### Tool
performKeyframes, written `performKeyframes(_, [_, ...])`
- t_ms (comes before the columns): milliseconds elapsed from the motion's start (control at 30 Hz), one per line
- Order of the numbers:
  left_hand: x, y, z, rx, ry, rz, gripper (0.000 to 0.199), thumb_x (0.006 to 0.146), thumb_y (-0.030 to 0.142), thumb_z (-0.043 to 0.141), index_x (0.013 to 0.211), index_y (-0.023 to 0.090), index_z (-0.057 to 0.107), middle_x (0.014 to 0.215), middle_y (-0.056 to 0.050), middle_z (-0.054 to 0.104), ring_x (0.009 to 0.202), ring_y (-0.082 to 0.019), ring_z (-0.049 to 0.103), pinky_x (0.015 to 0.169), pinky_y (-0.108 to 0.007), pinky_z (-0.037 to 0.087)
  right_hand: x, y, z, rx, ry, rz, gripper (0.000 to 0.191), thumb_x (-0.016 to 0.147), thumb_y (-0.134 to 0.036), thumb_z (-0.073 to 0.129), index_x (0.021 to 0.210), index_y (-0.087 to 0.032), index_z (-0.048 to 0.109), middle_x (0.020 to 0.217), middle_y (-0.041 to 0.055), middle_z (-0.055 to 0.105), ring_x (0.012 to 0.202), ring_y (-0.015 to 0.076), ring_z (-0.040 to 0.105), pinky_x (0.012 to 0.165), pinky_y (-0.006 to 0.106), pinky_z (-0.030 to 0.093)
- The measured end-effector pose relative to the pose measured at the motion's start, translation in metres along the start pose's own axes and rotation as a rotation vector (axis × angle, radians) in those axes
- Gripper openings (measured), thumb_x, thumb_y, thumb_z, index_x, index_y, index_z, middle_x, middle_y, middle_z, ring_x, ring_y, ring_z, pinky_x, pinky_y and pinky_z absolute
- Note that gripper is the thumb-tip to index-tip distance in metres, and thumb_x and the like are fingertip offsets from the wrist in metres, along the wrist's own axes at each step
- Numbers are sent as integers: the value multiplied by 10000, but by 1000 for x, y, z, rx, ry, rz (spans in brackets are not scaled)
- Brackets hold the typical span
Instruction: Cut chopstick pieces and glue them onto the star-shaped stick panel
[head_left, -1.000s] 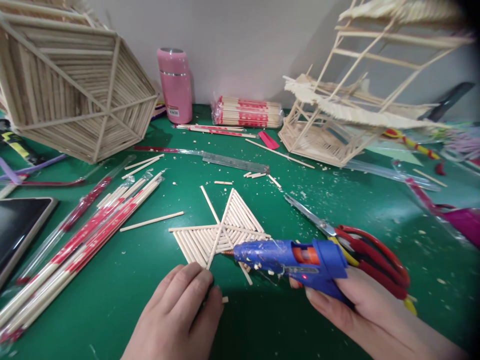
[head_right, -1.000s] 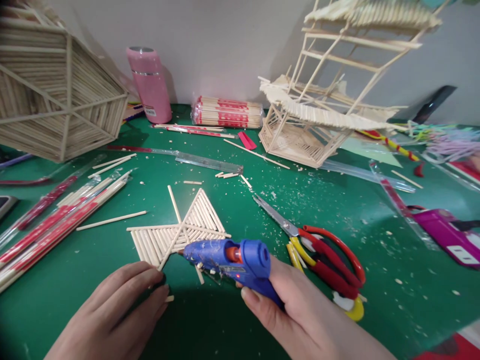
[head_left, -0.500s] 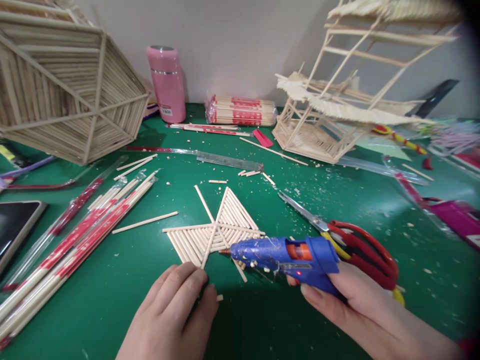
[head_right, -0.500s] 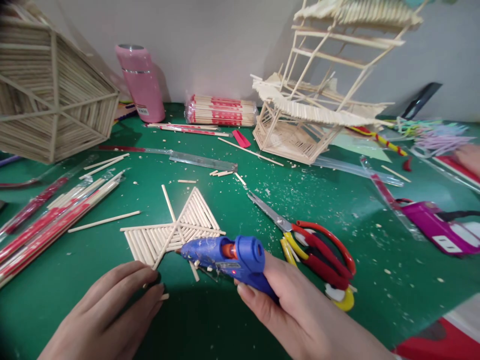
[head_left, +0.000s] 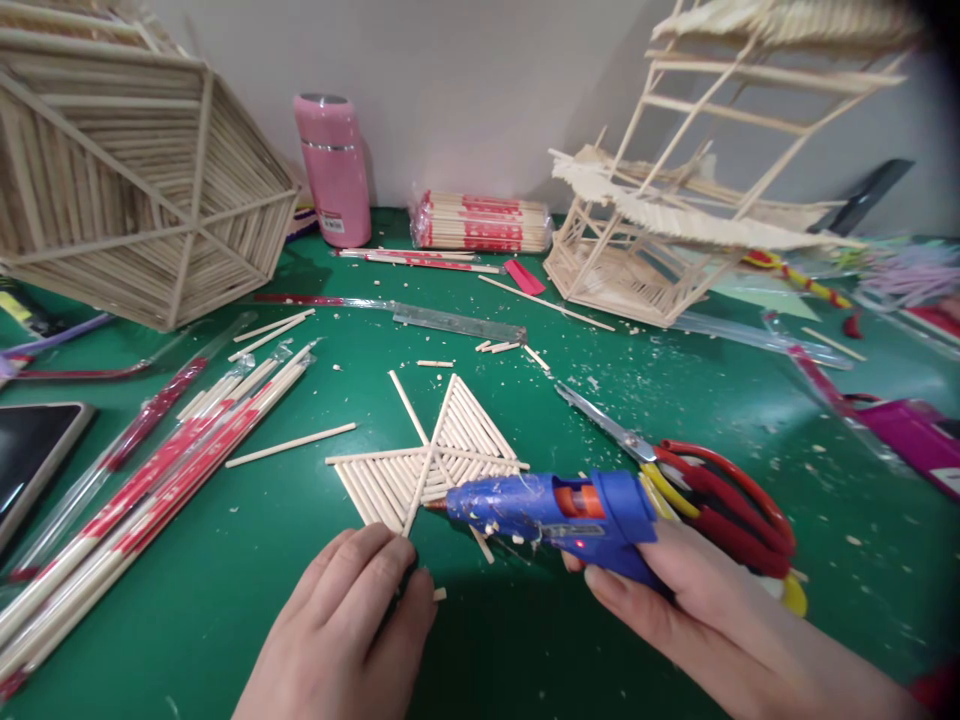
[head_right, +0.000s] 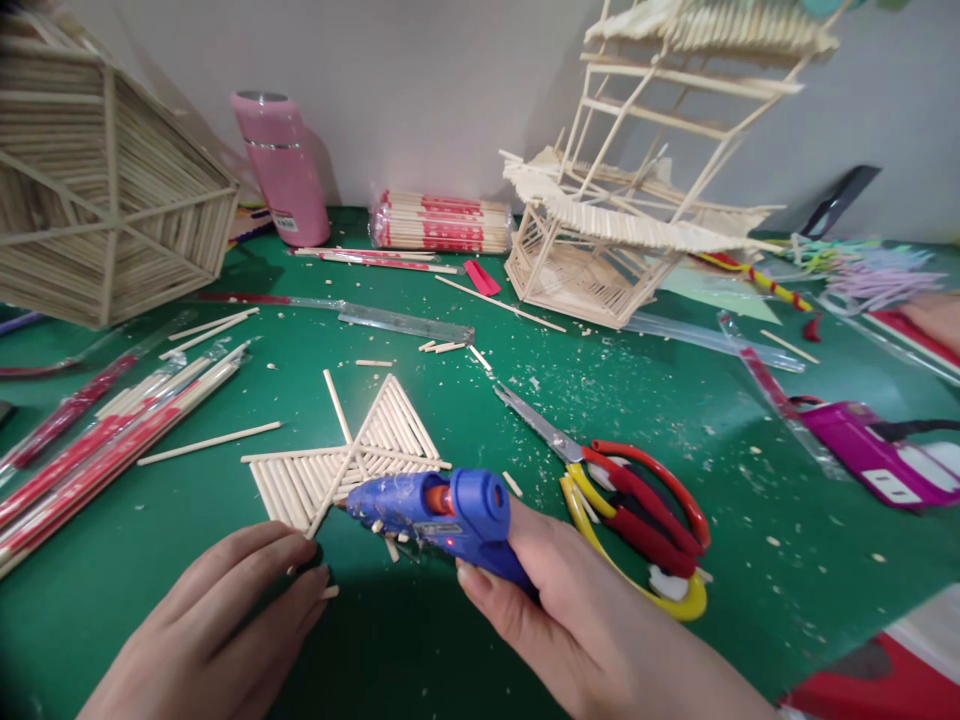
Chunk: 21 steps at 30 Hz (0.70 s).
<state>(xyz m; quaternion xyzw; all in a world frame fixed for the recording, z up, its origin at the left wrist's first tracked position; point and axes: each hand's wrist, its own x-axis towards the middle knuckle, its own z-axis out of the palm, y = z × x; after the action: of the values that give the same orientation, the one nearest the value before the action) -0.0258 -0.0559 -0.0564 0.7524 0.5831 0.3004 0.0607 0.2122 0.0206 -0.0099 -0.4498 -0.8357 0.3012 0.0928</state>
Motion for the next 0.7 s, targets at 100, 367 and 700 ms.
performKeyframes(100, [1, 0, -1, -4, 0, 7, 297, 892, 187, 374, 861, 219, 668, 937, -43, 678, 928, -175, 590, 888, -350, 485, -3, 2, 0, 12, -3, 0, 147, 842, -361, 467, 902, -278, 572, 786, -7, 650, 694, 177, 640, 610, 244, 552])
performKeyframes(367, [0, -1, 0, -7, 8, 7, 306, 895, 218, 360, 866, 217, 664, 950, -56, 673, 931, -186, 592, 877, -360, 494, -8, 9, -1, -53, 8, 34, 372, 861, -403, 421, 1224, -332, 463, 818, 9, 647, 712, 202, 643, 581, 259, 558])
performKeyframes(700, [0, -3, -3, -23, -32, 23, 293, 891, 222, 371, 897, 223, 663, 977, -55, 671, 952, -191, 591, 894, -376, 488, -8, 9, -1, -98, 46, 19, 406, 855, -418, 423, 1251, -333, 448, 846, 19, 667, 675, 201, 654, 541, 246, 563])
